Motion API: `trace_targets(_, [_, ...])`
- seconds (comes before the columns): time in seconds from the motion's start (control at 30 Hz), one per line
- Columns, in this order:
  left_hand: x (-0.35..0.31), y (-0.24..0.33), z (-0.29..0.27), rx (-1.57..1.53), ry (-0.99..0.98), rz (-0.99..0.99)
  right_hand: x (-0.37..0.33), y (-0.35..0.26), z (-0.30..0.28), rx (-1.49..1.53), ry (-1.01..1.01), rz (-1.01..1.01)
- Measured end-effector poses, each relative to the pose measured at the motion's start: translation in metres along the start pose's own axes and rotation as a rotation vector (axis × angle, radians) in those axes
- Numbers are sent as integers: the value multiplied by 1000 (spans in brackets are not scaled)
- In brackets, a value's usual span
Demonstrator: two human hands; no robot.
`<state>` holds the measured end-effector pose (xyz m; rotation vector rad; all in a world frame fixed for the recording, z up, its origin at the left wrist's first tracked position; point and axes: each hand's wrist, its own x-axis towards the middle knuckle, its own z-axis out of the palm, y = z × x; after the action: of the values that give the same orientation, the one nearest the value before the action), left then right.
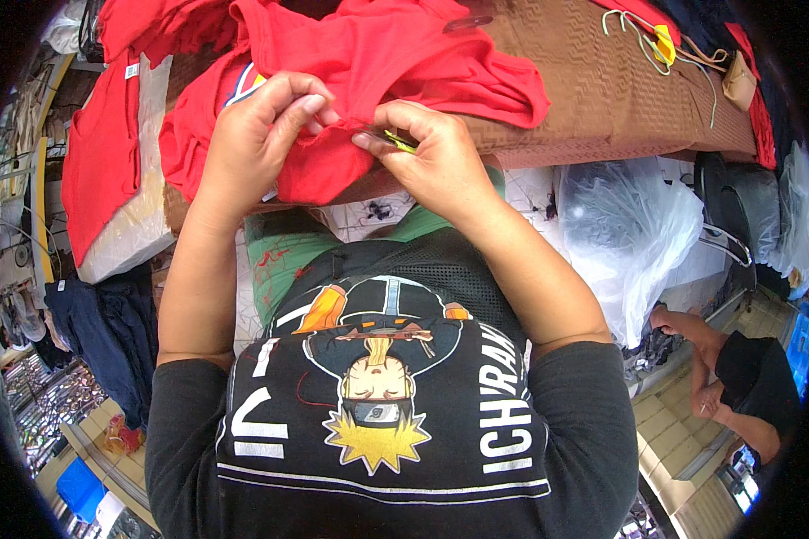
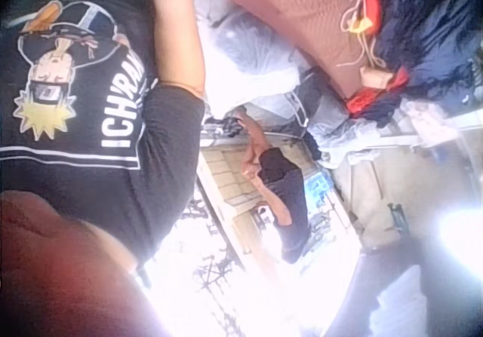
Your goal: The person trims excess threads from red shirts using a small pair of nippers. They inspect the collar and labels, clip the threads, and stack the finished garments.
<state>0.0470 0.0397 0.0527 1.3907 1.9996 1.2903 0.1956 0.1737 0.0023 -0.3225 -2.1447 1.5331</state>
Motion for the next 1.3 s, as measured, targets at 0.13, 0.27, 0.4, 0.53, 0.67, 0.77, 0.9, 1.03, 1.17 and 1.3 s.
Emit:
trace_targets(0.13, [2, 2, -5, 76, -64, 114, 0, -4, 0, 29, 27, -25])
trace_targets(0.27, [2, 1, -7, 228, -95, 168, 0, -4, -1, 1, 28, -78])
trace_targets(0.4, [3, 1, -8, 220, -107, 179, 1, -10, -5, -24, -14, -95])
trace_targets(0.53, [2, 11, -7, 234, -82, 62, 1, -11, -7, -33, -36, -58])
trace_targets(0.67, [0, 12, -4, 66, -52, -44, 2, -12, -7, -84, -19, -101])
trace_targets(0.77, [-1, 8, -8, 34, -88, 48, 2, -15, -7, -130, -10, -120])
trace_targets(0.9, [-1, 12, -7, 100, -99, -3, 0, -15, -8, -238, -10, -187])
trace_targets(1.03, [0, 17, -8, 48, -162, -172, -1, -17, -9, -397, 25, -315])
trace_targets(1.17, [-3, 15, -2, -101, -166, -245, 0, -15, -9, -428, 26, -322])
trace_targets(1.3, [-8, 20, 16, -157, -52, -230, 3, -9, -9, -387, 3, -287])
